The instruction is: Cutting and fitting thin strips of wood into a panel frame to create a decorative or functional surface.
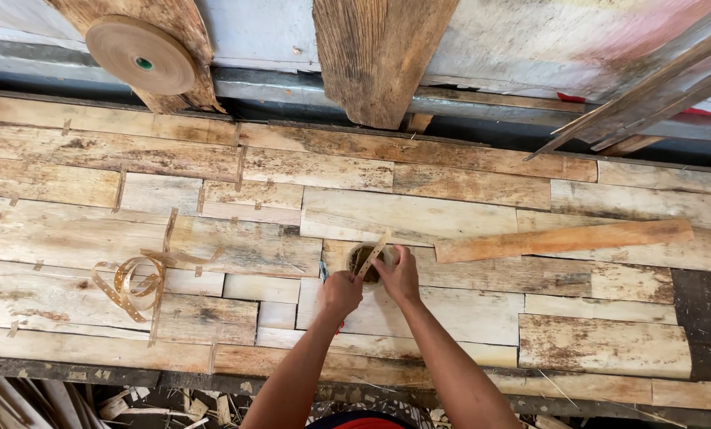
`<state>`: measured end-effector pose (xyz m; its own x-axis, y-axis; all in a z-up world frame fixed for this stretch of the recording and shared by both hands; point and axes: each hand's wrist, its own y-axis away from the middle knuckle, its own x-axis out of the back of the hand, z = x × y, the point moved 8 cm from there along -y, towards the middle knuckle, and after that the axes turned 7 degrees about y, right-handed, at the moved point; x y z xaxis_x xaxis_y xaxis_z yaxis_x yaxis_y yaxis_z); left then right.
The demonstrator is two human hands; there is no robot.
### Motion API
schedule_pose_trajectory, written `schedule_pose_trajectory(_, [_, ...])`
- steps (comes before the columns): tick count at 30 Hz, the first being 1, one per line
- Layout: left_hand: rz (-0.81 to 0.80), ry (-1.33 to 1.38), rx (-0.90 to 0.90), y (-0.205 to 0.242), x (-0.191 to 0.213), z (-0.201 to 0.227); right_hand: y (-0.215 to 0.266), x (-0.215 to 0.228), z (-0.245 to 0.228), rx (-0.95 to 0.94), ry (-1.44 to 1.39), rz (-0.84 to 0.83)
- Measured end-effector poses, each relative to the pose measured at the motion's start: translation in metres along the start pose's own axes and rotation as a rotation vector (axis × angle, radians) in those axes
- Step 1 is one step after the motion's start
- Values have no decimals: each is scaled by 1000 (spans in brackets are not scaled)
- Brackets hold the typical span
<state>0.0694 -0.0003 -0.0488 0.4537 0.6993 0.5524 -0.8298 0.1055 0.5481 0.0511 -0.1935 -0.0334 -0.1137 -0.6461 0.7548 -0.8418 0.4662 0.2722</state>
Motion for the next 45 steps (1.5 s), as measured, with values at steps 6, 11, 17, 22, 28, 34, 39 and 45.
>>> schedule_pose_trajectory(6, [-106,-86,76,11,14,20,0,-21,-3,-149,80,-138])
schedule_pose_trajectory(11, [-97,-111,60,9,14,22,1,-24,-2,-175,103,-126])
schedule_pose_trajectory(17, [-120,-125,71,6,17,19,-3,-34,12,-159,59,-131])
schedule_pose_trajectory(22, [-120,-182,60,5,17,22,-3,-32,4,-115,48,-127])
schedule_pose_trajectory(28, [-120,-247,0,7,20,32,2,-21,-6,-200,169,-111])
schedule_pose_trajectory(34, [-198,-227,38,4,20,21,-1,-29,5,-211,142,-82])
schedule_pose_trajectory(39, [-148,-150,9,-1,14,12,-3,-39,14,-206,45,-115])
schedule_pose_trajectory(45, [-170,-136,-4,-2,9,9,6,-23,-10,-208,153,-133])
